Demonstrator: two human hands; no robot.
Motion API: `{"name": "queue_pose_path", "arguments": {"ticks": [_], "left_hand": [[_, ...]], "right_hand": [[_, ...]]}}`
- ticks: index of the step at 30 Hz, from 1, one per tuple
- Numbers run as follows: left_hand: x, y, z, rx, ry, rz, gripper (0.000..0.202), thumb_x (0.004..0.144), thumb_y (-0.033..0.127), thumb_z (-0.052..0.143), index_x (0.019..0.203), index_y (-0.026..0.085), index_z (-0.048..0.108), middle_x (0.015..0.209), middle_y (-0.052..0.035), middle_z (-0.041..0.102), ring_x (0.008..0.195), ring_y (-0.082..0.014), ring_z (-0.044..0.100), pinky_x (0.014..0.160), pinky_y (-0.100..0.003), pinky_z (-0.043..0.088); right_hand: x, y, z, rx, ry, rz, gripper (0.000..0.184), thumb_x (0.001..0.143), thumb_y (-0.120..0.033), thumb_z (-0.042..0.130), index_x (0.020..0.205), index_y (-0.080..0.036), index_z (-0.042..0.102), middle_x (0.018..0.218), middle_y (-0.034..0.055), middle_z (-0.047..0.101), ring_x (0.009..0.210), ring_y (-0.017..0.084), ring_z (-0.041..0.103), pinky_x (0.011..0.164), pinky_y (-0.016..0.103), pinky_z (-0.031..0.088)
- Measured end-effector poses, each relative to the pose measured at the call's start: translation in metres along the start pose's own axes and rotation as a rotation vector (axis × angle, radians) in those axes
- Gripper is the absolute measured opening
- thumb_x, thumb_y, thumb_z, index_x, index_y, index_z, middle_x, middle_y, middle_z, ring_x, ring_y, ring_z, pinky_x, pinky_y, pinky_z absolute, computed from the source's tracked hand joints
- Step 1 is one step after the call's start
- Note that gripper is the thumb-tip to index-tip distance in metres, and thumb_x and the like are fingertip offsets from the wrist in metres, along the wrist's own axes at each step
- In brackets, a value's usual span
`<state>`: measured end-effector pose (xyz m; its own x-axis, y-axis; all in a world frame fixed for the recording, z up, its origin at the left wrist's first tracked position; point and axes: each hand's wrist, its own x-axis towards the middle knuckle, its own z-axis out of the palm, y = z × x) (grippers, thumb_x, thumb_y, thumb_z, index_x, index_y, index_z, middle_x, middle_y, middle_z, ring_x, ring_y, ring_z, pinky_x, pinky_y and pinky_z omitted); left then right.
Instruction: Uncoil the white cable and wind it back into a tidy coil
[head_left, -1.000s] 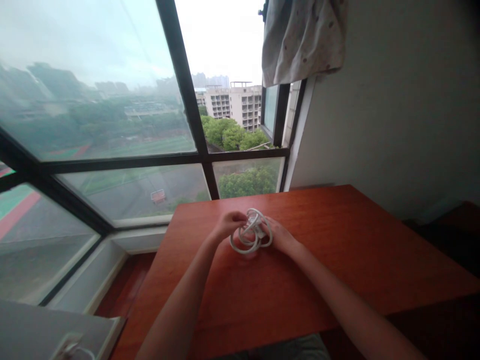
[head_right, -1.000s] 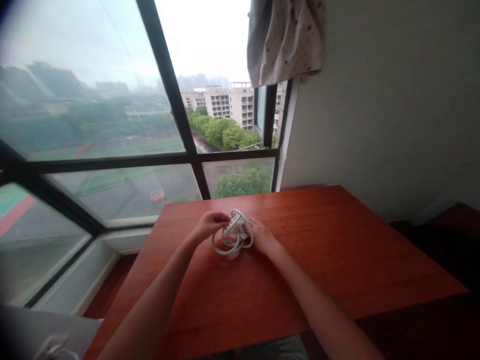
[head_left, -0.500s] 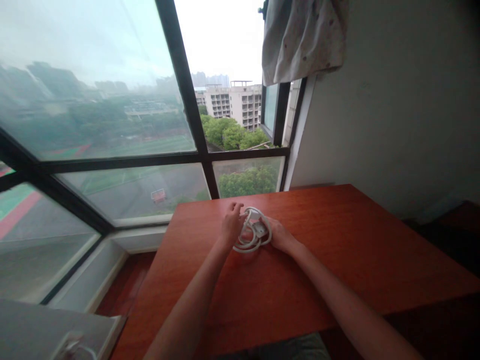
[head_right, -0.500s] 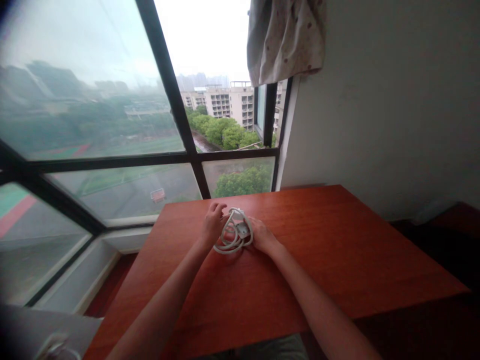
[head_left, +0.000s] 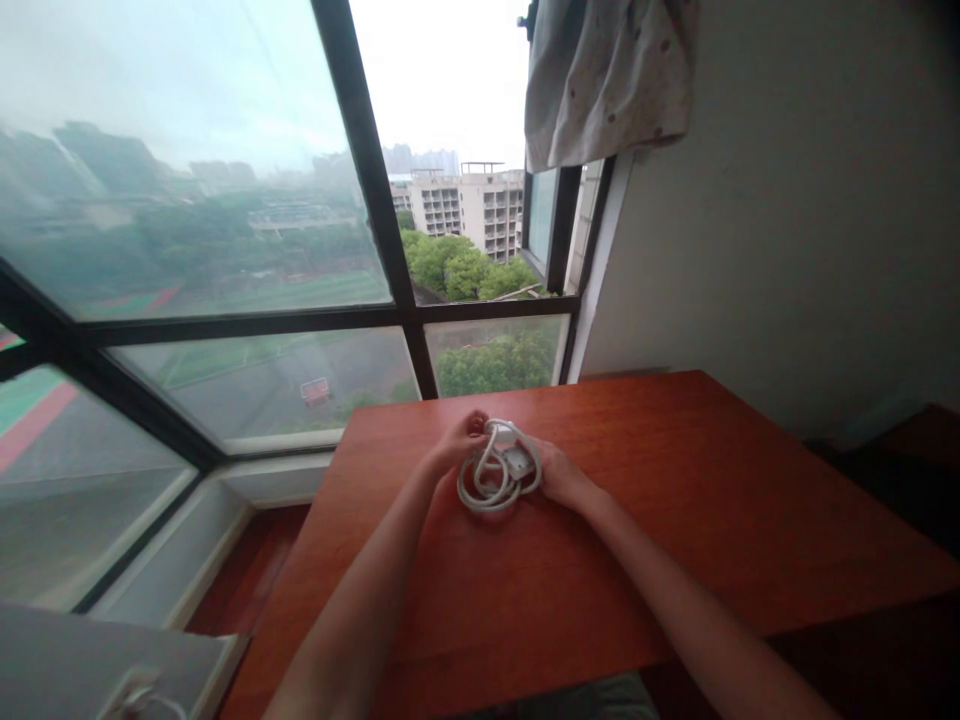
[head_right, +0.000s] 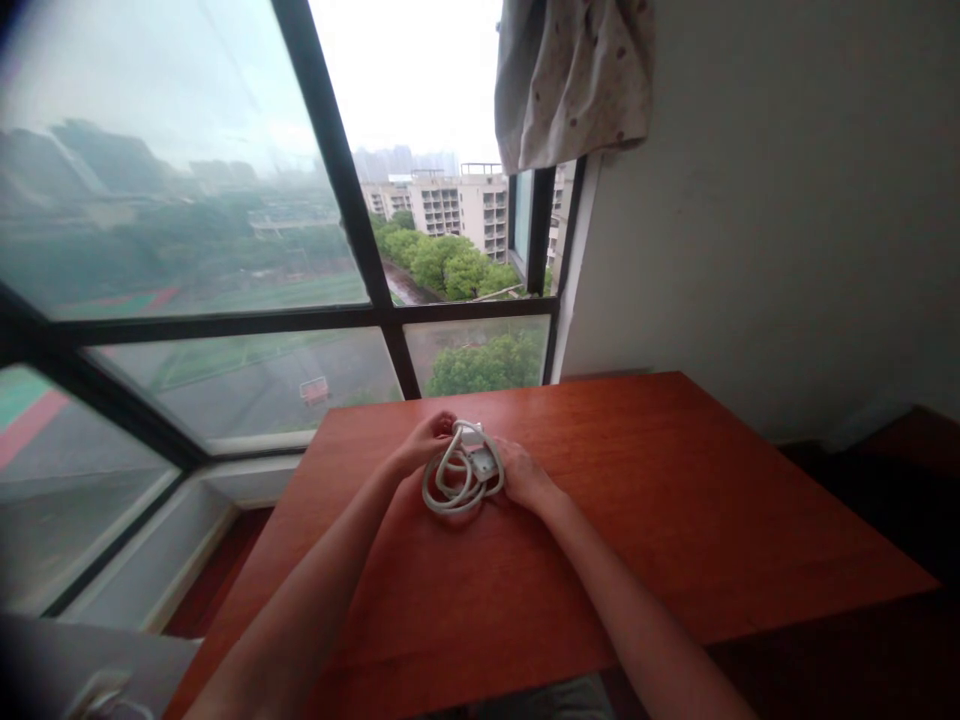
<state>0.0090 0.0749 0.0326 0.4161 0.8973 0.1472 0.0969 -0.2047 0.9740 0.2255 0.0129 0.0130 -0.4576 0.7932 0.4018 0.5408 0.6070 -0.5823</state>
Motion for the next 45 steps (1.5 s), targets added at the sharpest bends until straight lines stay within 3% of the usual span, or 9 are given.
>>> {"name": "queue_pose_path", "arguments": {"ticks": [7, 11, 14, 18, 23, 28, 33, 37, 45], "left_hand": [[-0.002, -0.009, 0.013, -0.105, 0.073, -0.005, 0.033, 0.069, 0.035, 0.07, 0.08, 0.018, 0.044, 0.072, 0.0052, 0.052, 0.058, -0.0076, 0.053, 0.053, -0.019, 0.046], [0.0, -0.016, 0.017, -0.103, 0.112, 0.003, 0.035, 0.066, 0.034, 0.072, 0.078, 0.019, 0.043, 0.067, 0.0072, 0.049, 0.056, -0.0073, 0.051, 0.051, -0.018, 0.043], [0.001, -0.017, 0.016, -0.09, 0.115, 0.009, 0.035, 0.064, 0.034, 0.073, 0.075, 0.018, 0.044, 0.062, 0.0076, 0.049, 0.054, -0.0076, 0.049, 0.049, -0.018, 0.04], [0.001, -0.015, 0.014, -0.064, 0.119, 0.036, 0.034, 0.063, 0.033, 0.075, 0.071, 0.017, 0.046, 0.063, 0.0063, 0.05, 0.057, -0.0078, 0.05, 0.053, -0.019, 0.04], [-0.006, -0.014, 0.012, -0.046, 0.128, 0.045, 0.03, 0.071, 0.038, 0.068, 0.078, 0.018, 0.047, 0.07, 0.0041, 0.053, 0.062, -0.01, 0.054, 0.056, -0.021, 0.044], [-0.019, -0.019, 0.003, 0.014, 0.122, 0.02, 0.022, 0.081, 0.038, 0.058, 0.088, 0.019, 0.049, 0.072, 0.0021, 0.058, 0.063, -0.0133, 0.059, 0.058, -0.026, 0.047], [-0.031, -0.024, -0.018, 0.141, 0.179, 0.049, 0.012, 0.079, 0.029, 0.06, 0.08, 0.017, 0.056, 0.08, -0.0008, 0.062, 0.077, -0.015, 0.059, 0.075, -0.028, 0.046], [-0.036, -0.028, -0.02, 0.205, 0.21, 0.058, 0.01, 0.081, 0.026, 0.056, 0.082, 0.017, 0.055, 0.079, -0.0011, 0.062, 0.075, -0.0149, 0.058, 0.074, -0.029, 0.046], [-0.045, -0.029, -0.005, 0.232, 0.188, 0.075, 0.009, 0.084, 0.026, 0.053, 0.085, 0.017, 0.055, 0.082, -0.0023, 0.062, 0.079, -0.0155, 0.06, 0.073, -0.029, 0.048]], "right_hand": [[-0.007, 0.009, 0.006, 0.047, 0.029, -0.039, 0.059, 0.074, -0.019, 0.064, 0.131, -0.023, 0.048, 0.132, 0.0103, 0.055, 0.122, 0.026, 0.051, 0.104, 0.044, 0.039], [-0.002, 0.026, 0.003, 0.226, 0.042, 0.195, 0.048, 0.079, -0.014, 0.052, 0.127, -0.02, 0.05, 0.123, 0.0109, 0.062, 0.113, 0.022, 0.058, 0.098, 0.041, 0.045], [0.017, 0.036, 0.002, 0.299, 0.046, 0.337, 0.039, 0.084, -0.026, 0.052, 0.121, -0.018, 0.055, 0.114, 0.0113, 0.066, 0.099, 0.022, 0.064, 0.086, 0.037, 0.05], [0.047, 0.036, 0.013, 0.305, 0.034, 0.355, 0.033, 0.076, -0.037, 0.064, 0.101, -0.017, 0.067, 0.091, 0.0056, 0.072, 0.081, 0.021, 0.065, 0.072, 0.03, 0.05], [0.057, 0.037, 0.033, 0.324, 0.117, 0.411, 0.03, 0.077, -0.044, 0.06, 0.081, -0.015, 0.069, 0.074, 0.0019, 0.069, 0.07, 0.018, 0.061, 0.062, 0.025, 0.047], [0.049, 0.045, 0.037, 0.321, 0.275, 0.494, 0.04, 0.081, -0.052, 0.052, 0.092, -0.017, 0.069, 0.083, 0.0022, 0.07, 0.074, 0.018, 0.062, 0.065, 0.025, 0.048], [0.043, 0.054, 0.023, 0.281, 0.402, 0.562, 0.04, 0.08, -0.053, 0.051, 0.094, -0.019, 0.068, 0.088, 0.0035, 0.071, 0.079, 0.02, 0.063, 0.07, 0.027, 0.048], [0.036, 0.062, 0.013, 0.222, 0.511, 0.645, 0.044, 0.083, -0.054, 0.044, 0.096, -0.019, 0.066, 0.093, 0.0071, 0.071, 0.083, 0.022, 0.063, 0.072, 0.029, 0.048], [0.034, 0.067, 0.011, 0.193, 0.465, 0.658, 0.034, 0.077, -0.048, 0.056, 0.096, -0.022, 0.066, 0.095, 0.0053, 0.071, 0.086, 0.02, 0.065, 0.078, 0.03, 0.049]]}}
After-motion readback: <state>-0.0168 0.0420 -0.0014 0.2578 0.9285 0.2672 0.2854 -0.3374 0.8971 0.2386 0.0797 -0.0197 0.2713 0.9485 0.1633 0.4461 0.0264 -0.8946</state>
